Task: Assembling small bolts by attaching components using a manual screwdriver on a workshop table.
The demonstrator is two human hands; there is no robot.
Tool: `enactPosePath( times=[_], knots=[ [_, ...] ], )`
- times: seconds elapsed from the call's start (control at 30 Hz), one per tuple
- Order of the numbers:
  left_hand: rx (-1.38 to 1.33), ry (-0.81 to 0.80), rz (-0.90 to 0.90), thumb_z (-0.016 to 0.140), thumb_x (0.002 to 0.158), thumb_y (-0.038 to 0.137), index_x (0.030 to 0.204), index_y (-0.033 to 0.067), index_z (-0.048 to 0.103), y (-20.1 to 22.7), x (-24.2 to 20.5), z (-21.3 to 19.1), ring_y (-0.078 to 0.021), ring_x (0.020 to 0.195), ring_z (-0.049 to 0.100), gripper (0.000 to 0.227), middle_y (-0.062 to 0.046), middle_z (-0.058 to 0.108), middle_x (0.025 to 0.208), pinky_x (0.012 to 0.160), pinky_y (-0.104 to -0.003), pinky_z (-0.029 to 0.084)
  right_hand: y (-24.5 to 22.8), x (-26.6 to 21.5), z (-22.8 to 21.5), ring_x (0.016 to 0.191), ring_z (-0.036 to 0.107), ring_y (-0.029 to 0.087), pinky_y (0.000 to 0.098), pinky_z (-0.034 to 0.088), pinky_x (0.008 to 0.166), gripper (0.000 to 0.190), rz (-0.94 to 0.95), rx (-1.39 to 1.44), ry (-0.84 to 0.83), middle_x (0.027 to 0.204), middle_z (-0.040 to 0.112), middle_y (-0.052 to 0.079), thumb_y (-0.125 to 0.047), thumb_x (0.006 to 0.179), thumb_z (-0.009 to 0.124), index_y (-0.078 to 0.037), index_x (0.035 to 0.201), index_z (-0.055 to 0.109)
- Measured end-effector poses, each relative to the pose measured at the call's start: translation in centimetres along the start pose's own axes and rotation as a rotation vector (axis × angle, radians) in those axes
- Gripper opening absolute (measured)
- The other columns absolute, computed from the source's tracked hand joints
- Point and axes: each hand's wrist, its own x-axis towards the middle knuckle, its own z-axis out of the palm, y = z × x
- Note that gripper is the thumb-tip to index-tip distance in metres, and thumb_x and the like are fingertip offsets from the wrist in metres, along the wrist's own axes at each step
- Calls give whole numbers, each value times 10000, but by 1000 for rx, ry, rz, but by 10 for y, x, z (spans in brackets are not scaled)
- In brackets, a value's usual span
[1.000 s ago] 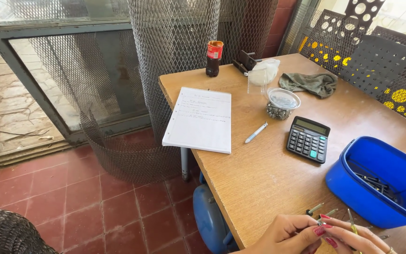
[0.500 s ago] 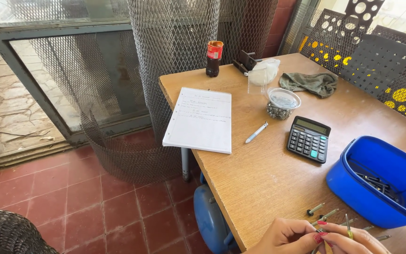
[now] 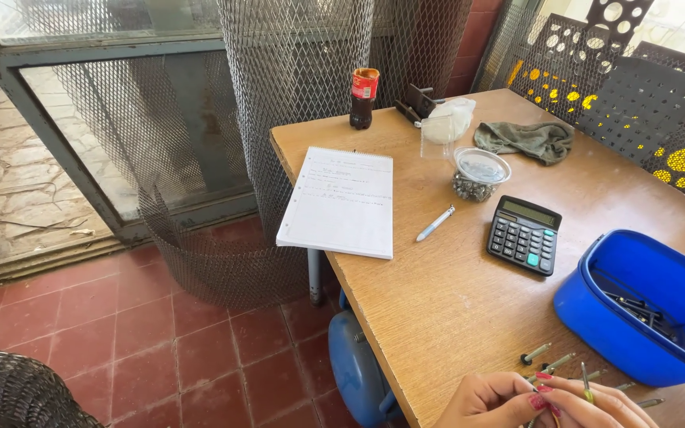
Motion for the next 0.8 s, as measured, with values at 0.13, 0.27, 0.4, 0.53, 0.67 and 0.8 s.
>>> enactPosePath(
  times=[0.13, 0.27, 0.4, 0.53, 0.67, 0.8],
  knots=[
    [-76, 94, 14, 633, 1132, 200, 1019, 93, 702, 1, 2, 7, 22, 617, 489, 171, 36, 624, 763, 564, -114, 316, 12, -3, -6, 910, 784, 67, 231, 576, 887, 277, 367, -12, -141, 1068, 807, -52, -217, 823, 657, -301, 1060, 772],
    [-106, 98, 30, 586, 1150, 264, 1038, 87, 708, 9, 1, 12, 17, 433, 367, 242, 34, 499, 545, 425, -141, 176, 116, -50, 1, 1168, 827, 363, 479, 714, 953, 865, 274, 756, -261, 1328, 712, 236, -312, 642, 852, -29, 1411, 573],
    [-97, 95, 24, 568, 1163, 268, 1042, 69, 707, 16, -3, 16, 10, 434, 402, 271, 27, 522, 552, 419, -135, 211, 88, -55, -3, 850, 880, 314, 323, 699, 768, 382, 538, 512, -37, 1051, 812, 188, 73, 641, 799, 99, 1018, 747],
    [-153, 116, -14, 526, 1174, 271, 1142, 44, 716, 17, -4, 15, -2, 435, 449, 298, 10, 568, 576, 432, -127, 243, 109, -52, -16, 1086, 789, 162, 310, 618, 998, 430, 630, 296, -214, 1140, 819, 99, 30, 719, 784, -17, 1147, 803],
    [-113, 56, 6, 559, 1172, 266, 1193, 52, 720, 7, -1, 7, 1, 478, 483, 269, 0, 615, 644, 461, -120, 273, 179, -68, -13, 1154, 810, 65, 270, 513, 1139, 461, 470, 261, -571, 1118, 957, -54, -264, 781, 772, -219, 1234, 848],
    [-133, 17, -25, 556, 1179, 255, 1208, 46, 720, 4, -3, 3, 20, 523, 513, 266, 8, 626, 691, 483, -95, 291, 100, -21, -23, 941, 827, 119, 230, 684, 890, 214, -187, 279, -168, 1073, 831, 6, -276, 961, 534, -285, 1068, 719]
  ],
)
